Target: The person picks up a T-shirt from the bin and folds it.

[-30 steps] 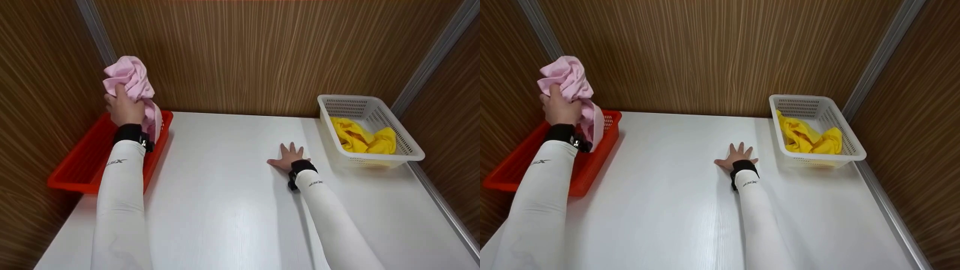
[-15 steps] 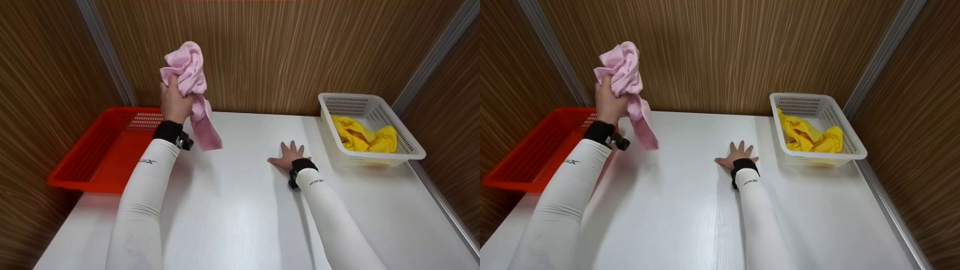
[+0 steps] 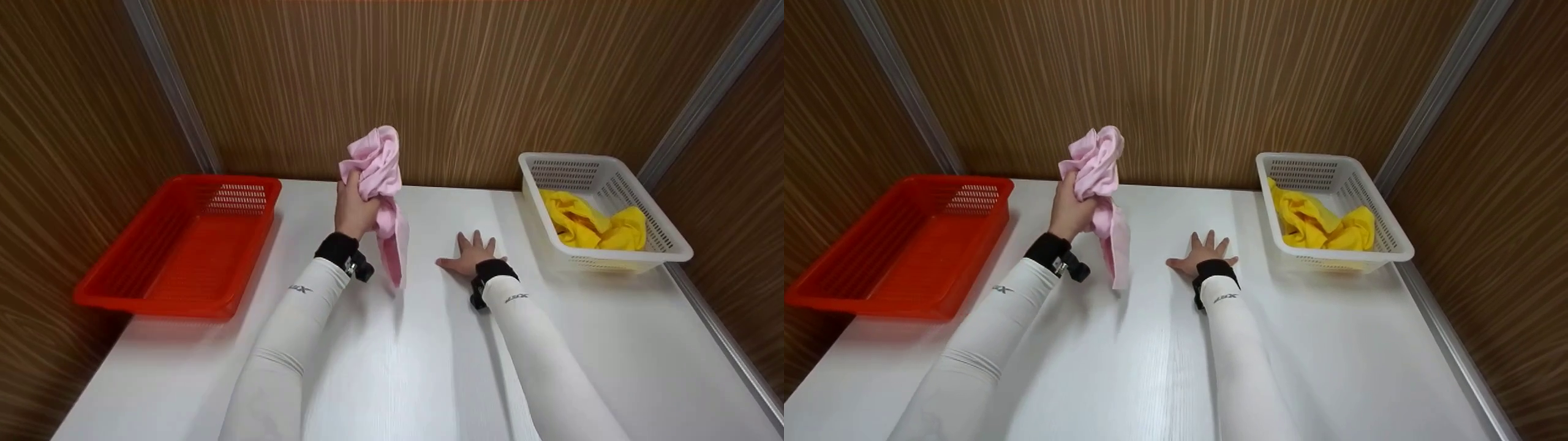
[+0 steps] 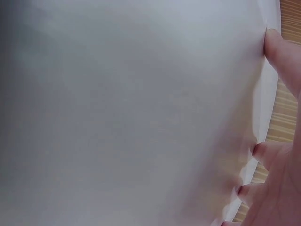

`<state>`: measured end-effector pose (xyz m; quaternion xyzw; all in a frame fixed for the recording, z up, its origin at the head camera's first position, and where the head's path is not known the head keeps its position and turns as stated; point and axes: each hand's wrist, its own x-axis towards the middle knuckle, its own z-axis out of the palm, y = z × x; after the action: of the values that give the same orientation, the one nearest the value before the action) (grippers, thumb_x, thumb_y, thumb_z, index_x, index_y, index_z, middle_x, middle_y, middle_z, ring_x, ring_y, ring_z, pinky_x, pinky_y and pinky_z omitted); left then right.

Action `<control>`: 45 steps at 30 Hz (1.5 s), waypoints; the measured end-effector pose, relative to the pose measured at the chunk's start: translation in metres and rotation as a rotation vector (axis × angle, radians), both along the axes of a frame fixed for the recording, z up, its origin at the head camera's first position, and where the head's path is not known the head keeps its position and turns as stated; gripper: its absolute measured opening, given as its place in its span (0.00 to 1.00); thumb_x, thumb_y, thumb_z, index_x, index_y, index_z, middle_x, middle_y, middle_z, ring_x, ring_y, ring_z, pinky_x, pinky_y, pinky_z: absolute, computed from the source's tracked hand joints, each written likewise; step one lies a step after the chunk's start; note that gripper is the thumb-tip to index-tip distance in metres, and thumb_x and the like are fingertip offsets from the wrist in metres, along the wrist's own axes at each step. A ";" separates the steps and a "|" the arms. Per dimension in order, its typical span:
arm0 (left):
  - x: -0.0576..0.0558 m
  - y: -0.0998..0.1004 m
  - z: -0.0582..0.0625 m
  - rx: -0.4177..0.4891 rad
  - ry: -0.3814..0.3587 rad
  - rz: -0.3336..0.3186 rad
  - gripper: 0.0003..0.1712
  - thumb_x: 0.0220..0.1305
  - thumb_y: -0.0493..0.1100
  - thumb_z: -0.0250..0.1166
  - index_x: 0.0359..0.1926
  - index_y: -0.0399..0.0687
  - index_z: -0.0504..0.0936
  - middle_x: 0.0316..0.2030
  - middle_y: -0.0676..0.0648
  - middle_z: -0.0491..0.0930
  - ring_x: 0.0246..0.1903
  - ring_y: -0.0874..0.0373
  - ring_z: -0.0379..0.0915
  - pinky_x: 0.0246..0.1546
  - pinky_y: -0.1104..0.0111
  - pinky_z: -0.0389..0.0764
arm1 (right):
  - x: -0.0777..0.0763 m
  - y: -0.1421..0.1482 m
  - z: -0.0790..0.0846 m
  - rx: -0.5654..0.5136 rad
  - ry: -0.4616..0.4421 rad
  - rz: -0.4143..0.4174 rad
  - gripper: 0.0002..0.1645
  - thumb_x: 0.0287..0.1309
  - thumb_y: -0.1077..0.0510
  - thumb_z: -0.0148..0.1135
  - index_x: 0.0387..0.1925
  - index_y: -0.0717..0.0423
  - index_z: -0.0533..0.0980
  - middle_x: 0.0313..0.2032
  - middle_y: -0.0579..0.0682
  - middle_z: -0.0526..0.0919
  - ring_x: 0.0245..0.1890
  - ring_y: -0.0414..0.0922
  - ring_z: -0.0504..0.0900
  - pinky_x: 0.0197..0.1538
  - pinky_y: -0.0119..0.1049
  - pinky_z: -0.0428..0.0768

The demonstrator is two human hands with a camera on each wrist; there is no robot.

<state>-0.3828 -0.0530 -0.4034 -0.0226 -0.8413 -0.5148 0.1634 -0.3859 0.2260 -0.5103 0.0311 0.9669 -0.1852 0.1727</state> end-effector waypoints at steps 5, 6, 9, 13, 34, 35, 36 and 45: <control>0.003 0.017 -0.028 0.038 -0.050 -0.016 0.30 0.59 0.39 0.67 0.63 0.42 0.74 0.60 0.30 0.76 0.63 0.37 0.72 0.66 0.47 0.74 | 0.002 -0.002 0.002 0.010 0.010 0.001 0.66 0.61 0.21 0.58 0.86 0.46 0.42 0.85 0.64 0.31 0.83 0.73 0.28 0.72 0.85 0.43; 0.004 0.020 -0.034 0.043 -0.057 -0.018 0.29 0.59 0.39 0.67 0.62 0.41 0.74 0.60 0.31 0.77 0.63 0.37 0.72 0.66 0.47 0.74 | 0.003 -0.003 0.002 0.008 0.010 -0.001 0.66 0.61 0.20 0.57 0.86 0.46 0.42 0.85 0.64 0.31 0.83 0.73 0.27 0.72 0.86 0.42; 0.006 0.027 -0.051 0.064 -0.076 -0.014 0.27 0.59 0.39 0.68 0.60 0.39 0.76 0.56 0.32 0.82 0.59 0.39 0.77 0.64 0.49 0.76 | 0.005 -0.008 0.005 -0.027 0.025 -0.005 0.65 0.63 0.18 0.51 0.86 0.47 0.43 0.84 0.66 0.30 0.83 0.73 0.26 0.71 0.87 0.40; 0.009 0.034 -0.073 0.093 -0.104 0.002 0.26 0.58 0.40 0.70 0.58 0.38 0.78 0.51 0.33 0.86 0.50 0.43 0.84 0.55 0.54 0.83 | 0.008 -0.024 0.009 -0.338 0.108 -0.056 0.55 0.72 0.21 0.39 0.84 0.51 0.53 0.84 0.64 0.48 0.85 0.67 0.41 0.79 0.77 0.42; 0.021 0.013 -0.110 0.348 -0.198 0.027 0.30 0.73 0.42 0.56 0.73 0.40 0.68 0.71 0.34 0.73 0.68 0.38 0.72 0.73 0.49 0.70 | 0.038 -0.034 -0.008 -0.834 0.564 -0.444 0.15 0.72 0.55 0.60 0.31 0.62 0.79 0.34 0.55 0.83 0.39 0.47 0.77 0.45 0.33 0.72; 0.021 0.009 -0.110 0.349 -0.190 0.037 0.31 0.73 0.41 0.56 0.74 0.40 0.68 0.72 0.34 0.72 0.70 0.38 0.70 0.74 0.49 0.69 | 0.038 -0.028 -0.008 -0.824 0.578 -0.455 0.15 0.72 0.56 0.59 0.35 0.65 0.80 0.37 0.58 0.85 0.41 0.49 0.78 0.47 0.34 0.73; 0.022 0.005 -0.111 0.347 -0.183 0.042 0.32 0.72 0.40 0.56 0.75 0.41 0.68 0.73 0.35 0.72 0.72 0.38 0.69 0.75 0.49 0.69 | 0.038 -0.024 -0.007 -0.812 0.591 -0.464 0.15 0.72 0.56 0.58 0.40 0.66 0.82 0.41 0.60 0.86 0.44 0.49 0.79 0.48 0.34 0.73; 0.029 -0.029 -0.108 0.302 -0.151 0.263 0.11 0.75 0.33 0.53 0.43 0.45 0.82 0.43 0.43 0.87 0.43 0.52 0.84 0.40 0.67 0.78 | 0.042 0.017 -0.003 -0.870 0.665 -0.624 0.12 0.73 0.59 0.53 0.38 0.65 0.77 0.41 0.62 0.80 0.43 0.49 0.73 0.48 0.34 0.69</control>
<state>-0.3540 -0.0824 -0.5114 0.1506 -0.7603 -0.6094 0.1669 -0.3442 0.2430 -0.5129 0.1795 0.7503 -0.6030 -0.2028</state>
